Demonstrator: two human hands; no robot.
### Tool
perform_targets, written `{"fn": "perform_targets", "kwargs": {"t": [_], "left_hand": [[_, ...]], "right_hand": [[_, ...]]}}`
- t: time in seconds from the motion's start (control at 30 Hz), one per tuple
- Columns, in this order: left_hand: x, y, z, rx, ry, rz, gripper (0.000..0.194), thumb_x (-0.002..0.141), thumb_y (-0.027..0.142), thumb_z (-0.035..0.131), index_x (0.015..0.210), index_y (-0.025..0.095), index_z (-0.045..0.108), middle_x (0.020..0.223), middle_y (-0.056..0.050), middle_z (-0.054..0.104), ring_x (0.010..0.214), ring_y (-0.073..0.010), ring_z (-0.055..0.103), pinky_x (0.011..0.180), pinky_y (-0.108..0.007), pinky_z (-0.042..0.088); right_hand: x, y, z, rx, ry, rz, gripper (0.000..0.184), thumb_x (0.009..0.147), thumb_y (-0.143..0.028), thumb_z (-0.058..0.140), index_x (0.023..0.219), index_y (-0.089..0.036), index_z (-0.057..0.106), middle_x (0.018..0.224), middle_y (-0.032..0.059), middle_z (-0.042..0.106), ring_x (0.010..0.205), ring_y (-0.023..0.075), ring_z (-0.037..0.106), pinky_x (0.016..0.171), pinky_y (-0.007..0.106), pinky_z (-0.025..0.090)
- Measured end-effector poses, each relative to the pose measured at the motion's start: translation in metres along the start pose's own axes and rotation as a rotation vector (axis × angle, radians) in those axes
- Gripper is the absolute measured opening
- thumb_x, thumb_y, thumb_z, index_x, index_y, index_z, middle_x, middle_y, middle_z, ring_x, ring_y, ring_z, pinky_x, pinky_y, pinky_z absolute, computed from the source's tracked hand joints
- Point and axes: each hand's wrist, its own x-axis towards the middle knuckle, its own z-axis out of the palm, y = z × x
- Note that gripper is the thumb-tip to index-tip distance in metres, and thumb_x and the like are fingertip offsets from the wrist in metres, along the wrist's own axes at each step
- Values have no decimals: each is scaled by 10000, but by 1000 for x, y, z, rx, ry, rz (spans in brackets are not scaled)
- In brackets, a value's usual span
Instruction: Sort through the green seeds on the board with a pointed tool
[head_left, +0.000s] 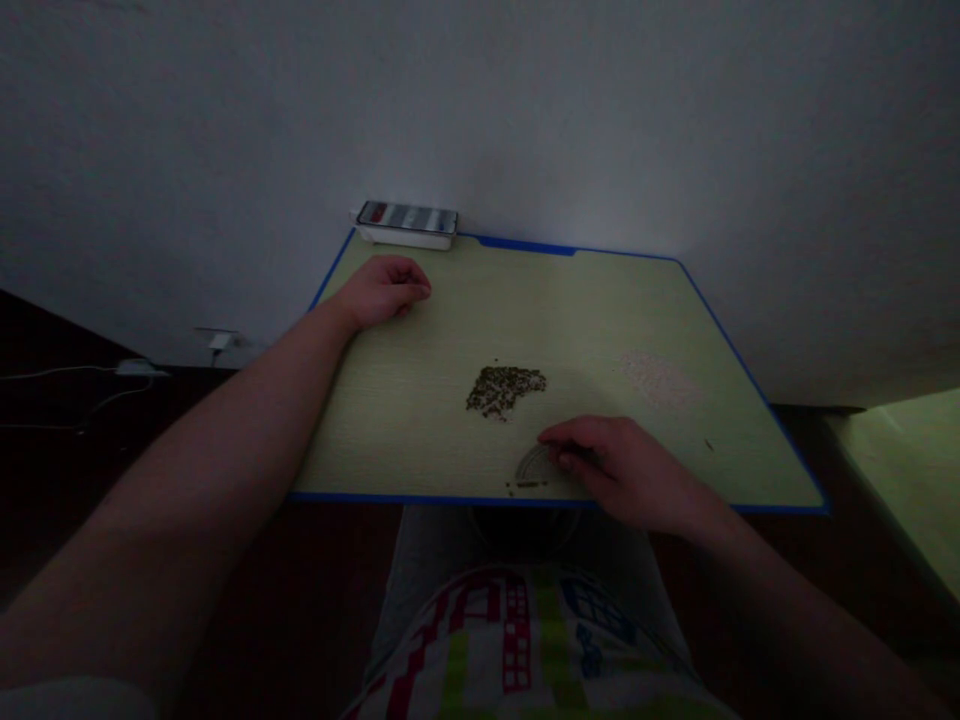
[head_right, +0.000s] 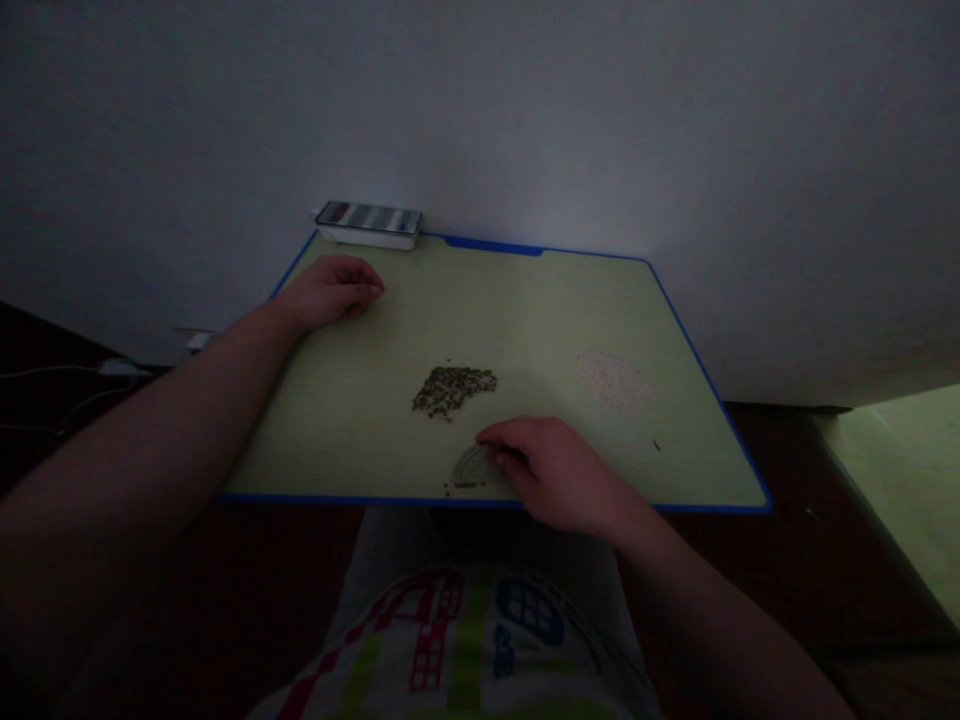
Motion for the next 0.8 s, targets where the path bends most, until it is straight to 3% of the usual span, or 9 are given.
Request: {"fn": "perform_targets", "kwargs": {"t": [0.23,0.47,0.6,0.8], "left_hand": [[2,-3,0,3,-1,2,127,699,266,689,776,178,638,539,26,507,489,-88,457,495,-237,310],[1,-1,0,2,-4,-30,112,716,246,684,788,176,634,552,22,507,489,-90,460,499,-242,322],[1,0,1,-28,-12,-30,108,713,237,686,780,178,625,543,27,504,475,-86,451,489,-239,310],[1,-1,1,-21,-2,-19,125,706,252,688,787,182,624,554,32,517,491,-84,462,506,-237,318]], "right_hand": [[2,-5,10,-50,50,24,341,941,-158,515,1164,-180,773,1092,103,811,976,240,769,881,373,607],[29,-13,20,-90,87,51,355,960,-153,509,1222,-168,748,1161,117,794,1040,254,748,928,394,575],[38,-22,24,-58,4,-41,367,943,-96,510,1223,-161,738,1152,107,791,1035,240,734,923,368,550],[28,-26,18,-14,-101,-83,320,925,-76,514,1116,-180,748,1054,80,793,941,214,722,846,321,527]]}}
